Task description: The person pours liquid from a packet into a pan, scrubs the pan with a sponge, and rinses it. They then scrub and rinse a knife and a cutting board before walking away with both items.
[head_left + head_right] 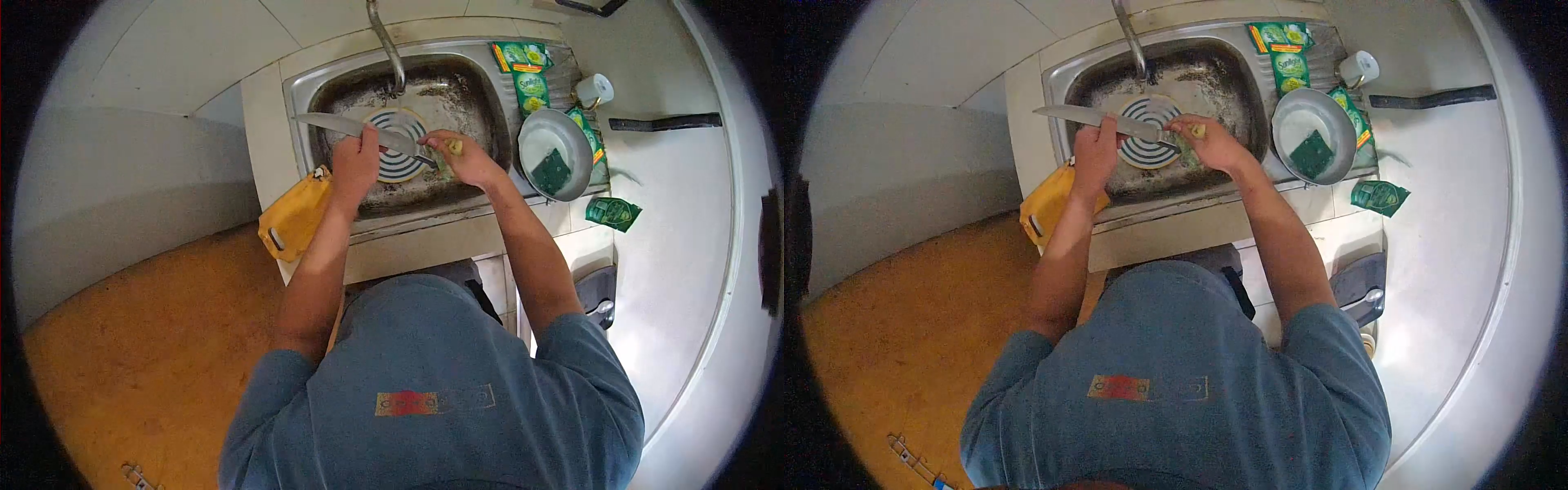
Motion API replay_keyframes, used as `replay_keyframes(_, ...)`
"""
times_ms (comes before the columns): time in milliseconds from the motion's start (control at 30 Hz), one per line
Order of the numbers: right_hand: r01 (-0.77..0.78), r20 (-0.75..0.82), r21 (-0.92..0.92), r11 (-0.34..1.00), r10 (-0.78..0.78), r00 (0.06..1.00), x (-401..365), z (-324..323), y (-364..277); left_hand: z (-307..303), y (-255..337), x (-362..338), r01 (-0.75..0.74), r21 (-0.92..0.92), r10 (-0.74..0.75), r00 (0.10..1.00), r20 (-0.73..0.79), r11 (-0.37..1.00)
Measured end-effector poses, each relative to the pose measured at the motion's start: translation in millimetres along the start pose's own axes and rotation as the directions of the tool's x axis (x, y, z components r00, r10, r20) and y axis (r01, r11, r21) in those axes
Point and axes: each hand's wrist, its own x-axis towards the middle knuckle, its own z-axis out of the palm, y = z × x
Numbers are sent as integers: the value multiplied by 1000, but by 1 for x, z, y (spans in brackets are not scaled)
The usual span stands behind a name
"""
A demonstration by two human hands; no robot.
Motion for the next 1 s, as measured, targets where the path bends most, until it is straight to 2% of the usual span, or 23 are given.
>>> replay_keyframes(33, 2, 3, -1, 1000, -2, 1000, 1, 0, -4, -1, -1, -1, -13, 49, 11, 999, 30, 999)
replay_keyframes(100, -259, 103, -16, 966, 260, 960, 2, -1, -13, 4, -7, -1, -14, 41, 15, 1000, -13, 999)
replay_keyframes(133, -261, 104, -17, 965, 261, 960, 3, -1, -17, 7, -10, -1, -16, 35, 17, 998, -54, 999)
replay_keyframes(200, -458, 289, -155, 875, 484, 826, 7, 1, -24, 10, -13, -1, -16, 55, 20, 998, -60, 998)
replay_keyframes(233, -458, 289, -156, 875, 484, 826, 7, 1, -28, 11, -13, -1, -19, 76, 24, 997, -67, 997)
replay_keyframes(300, -171, 363, -294, 940, 275, 890, 4, 2, -35, 11, -11, -3, -19, 58, 22, 998, -52, 998)
replay_keyframes(433, -203, 271, -395, 896, 325, 906, 9, 4, -12, 8, -12, -1, -7, 55, 6, 1000, 10, 998)
replay_keyframes(500, -302, 424, -137, 944, 331, 843, 9, 6, -13, 3, -12, 7, -4, 35, 5, 1000, -25, 999)
replay_keyframes(533, -303, 423, -137, 943, 332, 843, 8, 5, -14, 1, -12, 9, 1, 13, 0, 998, -64, 1000)
replay_keyframes(600, -149, 262, -367, 918, 256, 930, 9, 3, -16, -4, -5, 9, 29, -49, -31, 999, -41, 998)
replay_keyframes(633, -150, 261, -364, 919, 256, 931, 8, 2, -18, -7, -1, 8, 58, -107, -60, 998, -14, 993)
replay_keyframes(700, -111, 128, -291, 950, 153, 980, 8, -2, -22, -4, -7, 11, 89, -96, -91, 996, -16, 991)
replay_keyframes(733, -113, 120, -290, 950, 153, 981, 8, -3, -17, -2, -11, 13, 121, -89, -123, 992, -23, 989)
replay_keyframes(800, 19, -16, -359, 933, -27, 1000, 7, -5, -2, 1, -19, 14, 103, -114, -105, 994, -12, 988)
replay_keyframes(833, 15, -21, -359, 933, -24, 999, 3, -10, 3, 3, -21, 15, 90, -139, -93, 996, -9, 986)
replay_keyframes(900, 206, -228, -446, 871, -333, 915, -9, -26, 12, 7, -24, 18, 84, -150, -91, 995, -43, 985)
replay_keyframes(933, -9, -350, -502, 865, -194, 917, -19, -38, 9, 8, -24, 19, 81, -161, -95, 992, -80, 984)
replay_keyframes(967, -222, -473, -526, 821, -65, 878, -29, -51, 4, 11, -29, 22, 79, -161, -92, 993, -79, 984)
replay_keyframes(1000, -385, -598, -499, 776, 14, 802, -39, -63, -18, 16, -37, 27, 110, -170, -126, 988, -88, 979)
